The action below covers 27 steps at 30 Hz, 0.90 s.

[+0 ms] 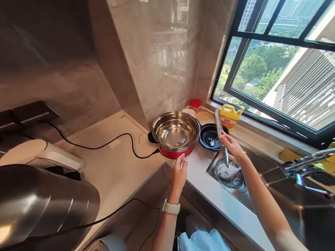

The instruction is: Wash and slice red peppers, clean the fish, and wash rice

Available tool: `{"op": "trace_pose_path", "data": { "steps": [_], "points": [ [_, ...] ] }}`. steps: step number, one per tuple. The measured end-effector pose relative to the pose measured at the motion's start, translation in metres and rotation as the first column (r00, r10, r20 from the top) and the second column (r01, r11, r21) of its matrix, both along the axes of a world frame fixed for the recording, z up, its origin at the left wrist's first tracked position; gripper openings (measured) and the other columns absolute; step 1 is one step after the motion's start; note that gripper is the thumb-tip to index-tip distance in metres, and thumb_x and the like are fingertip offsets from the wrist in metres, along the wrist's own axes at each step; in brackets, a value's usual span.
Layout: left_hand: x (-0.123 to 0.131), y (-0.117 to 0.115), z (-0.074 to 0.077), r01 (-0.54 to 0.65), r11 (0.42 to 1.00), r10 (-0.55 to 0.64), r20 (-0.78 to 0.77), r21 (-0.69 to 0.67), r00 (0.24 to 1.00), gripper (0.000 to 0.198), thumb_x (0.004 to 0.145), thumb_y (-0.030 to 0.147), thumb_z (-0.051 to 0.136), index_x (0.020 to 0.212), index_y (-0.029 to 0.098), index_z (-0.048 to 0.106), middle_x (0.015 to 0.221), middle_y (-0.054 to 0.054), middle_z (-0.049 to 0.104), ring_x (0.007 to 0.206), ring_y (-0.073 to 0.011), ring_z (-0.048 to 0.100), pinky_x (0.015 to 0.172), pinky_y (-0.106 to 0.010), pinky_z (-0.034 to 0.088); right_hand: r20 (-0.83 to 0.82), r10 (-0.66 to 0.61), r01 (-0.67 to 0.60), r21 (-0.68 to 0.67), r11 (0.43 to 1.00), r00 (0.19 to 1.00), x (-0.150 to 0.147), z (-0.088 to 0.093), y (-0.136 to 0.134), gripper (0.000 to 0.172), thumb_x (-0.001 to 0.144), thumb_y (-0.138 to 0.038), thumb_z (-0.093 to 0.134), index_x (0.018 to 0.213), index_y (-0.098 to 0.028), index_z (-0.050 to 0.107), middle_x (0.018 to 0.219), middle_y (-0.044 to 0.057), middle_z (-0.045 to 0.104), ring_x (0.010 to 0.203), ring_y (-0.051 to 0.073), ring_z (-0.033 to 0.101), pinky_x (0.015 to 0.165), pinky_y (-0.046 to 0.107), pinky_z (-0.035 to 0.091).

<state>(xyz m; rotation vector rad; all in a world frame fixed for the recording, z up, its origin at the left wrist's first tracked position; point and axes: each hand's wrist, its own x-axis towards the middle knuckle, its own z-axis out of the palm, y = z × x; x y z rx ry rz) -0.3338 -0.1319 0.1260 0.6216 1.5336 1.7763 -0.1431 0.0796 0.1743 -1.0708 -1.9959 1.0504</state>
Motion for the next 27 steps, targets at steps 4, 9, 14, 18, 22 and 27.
{"op": "trace_pose_path", "data": {
  "steps": [4, 9, 14, 18, 22, 27],
  "points": [
    [-0.037, -0.012, -0.011, -0.125, 0.991, 0.127, 0.056, -0.038, 0.99, 0.039, 0.083, 0.033, 0.06, 0.12, 0.019, 0.059, 0.135, -0.012, 0.057, 0.127, -0.0244, 0.051, 0.111, -0.043, 0.034, 0.52, 0.166, -0.295, 0.175, 0.939, 0.838, -0.138, 0.037, 0.029, 0.038, 0.071, -0.056, 0.071, 0.084, -0.02, 0.069, 0.142, 0.012, 0.048, 0.133, 0.032, 0.042, 0.107, 0.046, 0.034],
    [-0.071, -0.036, -0.023, -0.169, 0.983, 0.174, 0.067, -0.068, 0.983, 0.04, 0.082, 0.039, 0.06, 0.117, 0.021, 0.06, 0.13, -0.012, 0.06, 0.125, -0.0245, 0.053, 0.11, -0.042, 0.036, 0.838, 0.175, -0.456, 0.096, 0.885, 0.517, -0.253, 0.016, 0.041, 0.029, 0.074, -0.04, 0.074, 0.093, -0.018, 0.072, 0.149, 0.013, 0.04, 0.14, 0.043, 0.023, 0.106, 0.072, 0.018],
    [-0.092, -0.048, -0.031, -0.3, 0.949, 0.308, 0.072, -0.098, 0.949, 0.043, 0.078, 0.046, 0.062, 0.114, 0.021, 0.06, 0.129, -0.012, 0.06, 0.126, -0.0252, 0.053, 0.11, -0.041, 0.037, 0.789, 0.319, -0.535, 0.015, 0.845, 0.526, -0.272, -0.035, 0.045, 0.023, 0.073, -0.034, 0.074, 0.088, -0.017, 0.069, 0.147, 0.015, 0.042, 0.137, 0.039, 0.033, 0.106, 0.071, 0.016],
    [-0.097, -0.047, -0.037, -0.387, 0.916, 0.397, 0.107, -0.107, 0.911, 0.043, 0.076, 0.048, 0.065, 0.11, 0.022, 0.061, 0.126, -0.011, 0.062, 0.123, -0.0257, 0.055, 0.109, -0.041, 0.038, 0.712, 0.4, -0.564, -0.007, 0.826, 0.577, -0.261, -0.065, 0.051, 0.026, 0.072, -0.038, 0.075, 0.084, -0.017, 0.066, 0.148, 0.016, 0.041, 0.134, 0.036, 0.038, 0.106, 0.066, 0.023],
    [-0.093, -0.039, -0.039, -0.411, 0.903, 0.425, 0.13, -0.121, 0.896, 0.039, 0.076, 0.045, 0.065, 0.108, 0.022, 0.062, 0.124, -0.01, 0.063, 0.121, -0.0249, 0.056, 0.11, -0.041, 0.037, 0.652, 0.415, -0.542, -0.008, 0.84, 0.635, -0.257, -0.075, 0.053, 0.027, 0.068, -0.038, 0.077, 0.079, -0.017, 0.064, 0.151, 0.016, 0.037, 0.136, 0.037, 0.033, 0.105, 0.067, 0.021],
    [-0.081, -0.023, -0.035, -0.448, 0.884, 0.464, 0.143, -0.132, 0.874, 0.03, 0.079, 0.035, 0.063, 0.105, 0.02, 0.062, 0.122, -0.011, 0.064, 0.116, -0.0233, 0.059, 0.107, -0.04, 0.04, 0.724, 0.352, -0.574, 0.074, 0.815, 0.593, -0.262, -0.056, 0.045, 0.023, 0.065, -0.03, 0.078, 0.077, -0.019, 0.063, 0.133, 0.018, 0.056, 0.13, 0.039, 0.042, 0.102, 0.065, 0.027]
  ]
}}
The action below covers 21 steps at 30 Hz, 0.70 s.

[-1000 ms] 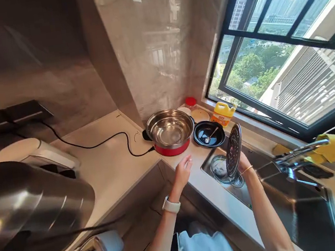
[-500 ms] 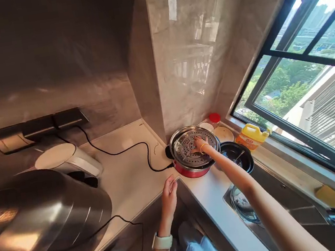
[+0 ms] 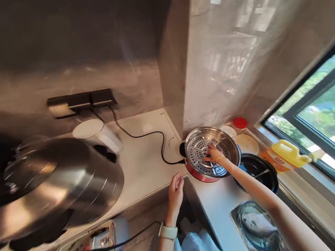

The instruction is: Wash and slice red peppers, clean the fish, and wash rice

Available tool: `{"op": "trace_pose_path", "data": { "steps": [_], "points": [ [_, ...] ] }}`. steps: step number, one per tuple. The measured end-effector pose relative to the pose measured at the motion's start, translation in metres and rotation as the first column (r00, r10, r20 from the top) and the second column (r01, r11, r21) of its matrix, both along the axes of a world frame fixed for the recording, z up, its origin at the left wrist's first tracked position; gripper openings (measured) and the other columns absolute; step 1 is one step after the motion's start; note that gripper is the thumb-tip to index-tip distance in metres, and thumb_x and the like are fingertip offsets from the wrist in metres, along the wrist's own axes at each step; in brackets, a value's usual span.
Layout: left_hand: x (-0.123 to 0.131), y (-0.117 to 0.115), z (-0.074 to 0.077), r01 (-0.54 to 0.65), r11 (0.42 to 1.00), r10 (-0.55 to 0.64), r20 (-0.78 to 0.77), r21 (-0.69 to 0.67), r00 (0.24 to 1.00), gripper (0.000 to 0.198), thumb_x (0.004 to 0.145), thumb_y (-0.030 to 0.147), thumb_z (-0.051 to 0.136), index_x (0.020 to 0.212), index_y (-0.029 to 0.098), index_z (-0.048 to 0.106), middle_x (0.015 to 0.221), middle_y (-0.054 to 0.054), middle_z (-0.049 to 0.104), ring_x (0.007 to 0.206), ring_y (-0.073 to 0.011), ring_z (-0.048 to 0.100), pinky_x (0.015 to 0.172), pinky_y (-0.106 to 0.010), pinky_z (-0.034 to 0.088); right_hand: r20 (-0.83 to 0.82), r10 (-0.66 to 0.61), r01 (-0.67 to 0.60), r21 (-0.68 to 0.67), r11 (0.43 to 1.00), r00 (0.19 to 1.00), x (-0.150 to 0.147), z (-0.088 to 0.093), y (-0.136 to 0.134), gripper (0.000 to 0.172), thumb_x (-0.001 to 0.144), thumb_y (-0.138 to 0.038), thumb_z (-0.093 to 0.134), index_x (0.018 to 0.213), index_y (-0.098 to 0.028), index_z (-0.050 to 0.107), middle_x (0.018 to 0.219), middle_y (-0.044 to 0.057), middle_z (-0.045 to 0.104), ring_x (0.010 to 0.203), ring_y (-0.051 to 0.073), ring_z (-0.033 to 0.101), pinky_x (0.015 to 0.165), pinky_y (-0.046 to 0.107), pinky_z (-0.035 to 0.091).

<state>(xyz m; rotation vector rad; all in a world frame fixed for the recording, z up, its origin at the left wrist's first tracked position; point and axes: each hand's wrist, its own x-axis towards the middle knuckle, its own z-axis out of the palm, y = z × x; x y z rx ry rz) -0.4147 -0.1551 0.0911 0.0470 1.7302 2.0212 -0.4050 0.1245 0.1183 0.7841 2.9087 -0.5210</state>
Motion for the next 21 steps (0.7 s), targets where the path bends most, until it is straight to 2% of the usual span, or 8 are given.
{"op": "trace_pose_path", "data": {
  "steps": [3, 7, 9, 11, 14, 16, 18, 21],
  "points": [
    [0.002, 0.003, 0.009, -0.075, 0.997, 0.075, -0.005, 0.002, 0.997, 0.025, 0.079, 0.026, 0.062, 0.103, 0.021, 0.062, 0.118, -0.011, 0.066, 0.111, -0.0219, 0.062, 0.104, -0.04, 0.042, -0.135, 0.106, -0.085, 0.155, 0.984, 0.985, -0.016, 0.022, -0.017, 0.013, 0.072, -0.021, 0.067, 0.085, -0.019, 0.064, 0.106, 0.017, 0.068, 0.114, 0.036, 0.055, 0.098, 0.058, 0.036],
    [-0.016, -0.02, 0.027, -0.303, 0.953, 0.304, -0.068, 0.019, 0.95, 0.029, 0.08, 0.019, 0.057, 0.108, 0.02, 0.059, 0.122, -0.011, 0.062, 0.11, -0.02, 0.06, 0.102, -0.039, 0.043, -0.315, 0.41, -0.452, -0.07, 0.889, 0.856, -0.062, 0.041, -0.072, 0.032, 0.074, -0.019, 0.055, 0.104, -0.023, 0.066, 0.095, 0.01, 0.07, 0.092, 0.028, 0.064, 0.089, 0.046, 0.047],
    [-0.03, -0.051, 0.036, -0.476, 0.879, 0.476, -0.124, 0.038, 0.87, 0.029, 0.081, 0.019, 0.054, 0.11, 0.02, 0.056, 0.124, -0.011, 0.06, 0.112, -0.0191, 0.059, 0.101, -0.037, 0.042, -0.398, 0.479, -0.587, -0.211, 0.782, 0.782, -0.087, 0.043, -0.118, 0.055, 0.069, -0.025, 0.063, 0.124, -0.027, 0.06, 0.113, 0.009, 0.067, 0.106, 0.03, 0.061, 0.096, 0.046, 0.044],
    [-0.041, -0.093, 0.043, -0.672, 0.739, 0.668, -0.19, 0.049, 0.72, 0.027, 0.083, 0.022, 0.051, 0.11, 0.021, 0.054, 0.122, -0.01, 0.059, 0.112, -0.018, 0.057, 0.101, -0.034, 0.041, -0.458, 0.468, -0.64, -0.37, 0.673, 0.756, -0.109, 0.04, -0.172, 0.07, 0.066, -0.033, 0.07, 0.134, -0.029, 0.052, 0.128, 0.008, 0.061, 0.119, 0.03, 0.055, 0.103, 0.046, 0.04],
    [-0.052, -0.169, 0.043, -0.911, 0.41, 0.885, -0.263, 0.045, 0.385, 0.024, 0.086, 0.03, 0.047, 0.109, 0.022, 0.05, 0.118, -0.007, 0.056, 0.113, -0.0169, 0.054, 0.101, -0.031, 0.039, -0.43, 0.366, -0.565, -0.629, 0.534, 0.825, -0.142, 0.027, -0.251, 0.064, 0.071, -0.046, 0.068, 0.13, -0.027, 0.055, 0.125, 0.01, 0.063, 0.118, 0.028, 0.057, 0.1, 0.045, 0.043],
    [-0.056, -0.221, 0.037, -0.973, 0.228, 0.946, -0.246, 0.035, 0.213, 0.028, 0.086, 0.033, 0.046, 0.112, 0.023, 0.047, 0.119, -0.006, 0.054, 0.113, -0.0161, 0.053, 0.1, -0.031, 0.038, -0.349, 0.276, -0.444, -0.747, 0.495, 0.895, -0.167, 0.018, -0.292, 0.06, 0.075, -0.056, 0.06, 0.127, -0.027, 0.056, 0.126, 0.012, 0.062, 0.118, 0.027, 0.057, 0.095, 0.043, 0.047],
    [-0.061, -0.268, 0.029, -0.988, 0.151, 0.973, -0.18, 0.015, 0.146, 0.032, 0.086, 0.035, 0.046, 0.116, 0.024, 0.045, 0.119, -0.005, 0.054, 0.111, -0.0161, 0.053, 0.099, -0.031, 0.039, -0.267, 0.184, -0.324, -0.804, 0.498, 0.946, -0.195, 0.011, -0.323, 0.061, 0.079, -0.064, 0.048, 0.127, -0.028, 0.055, 0.133, 0.011, 0.057, 0.121, 0.025, 0.055, 0.089, 0.041, 0.05],
    [-0.072, -0.327, 0.019, -0.982, 0.189, 0.981, -0.045, -0.017, 0.19, 0.034, 0.084, 0.035, 0.048, 0.116, 0.024, 0.048, 0.119, -0.006, 0.056, 0.111, -0.0181, 0.054, 0.099, -0.034, 0.04, -0.192, 0.066, -0.197, -0.815, 0.546, 0.979, -0.238, 0.009, -0.355, 0.065, 0.082, -0.07, 0.034, 0.131, -0.031, 0.051, 0.137, 0.01, 0.053, 0.12, 0.024, 0.055, 0.084, 0.039, 0.051]
  ]
}}
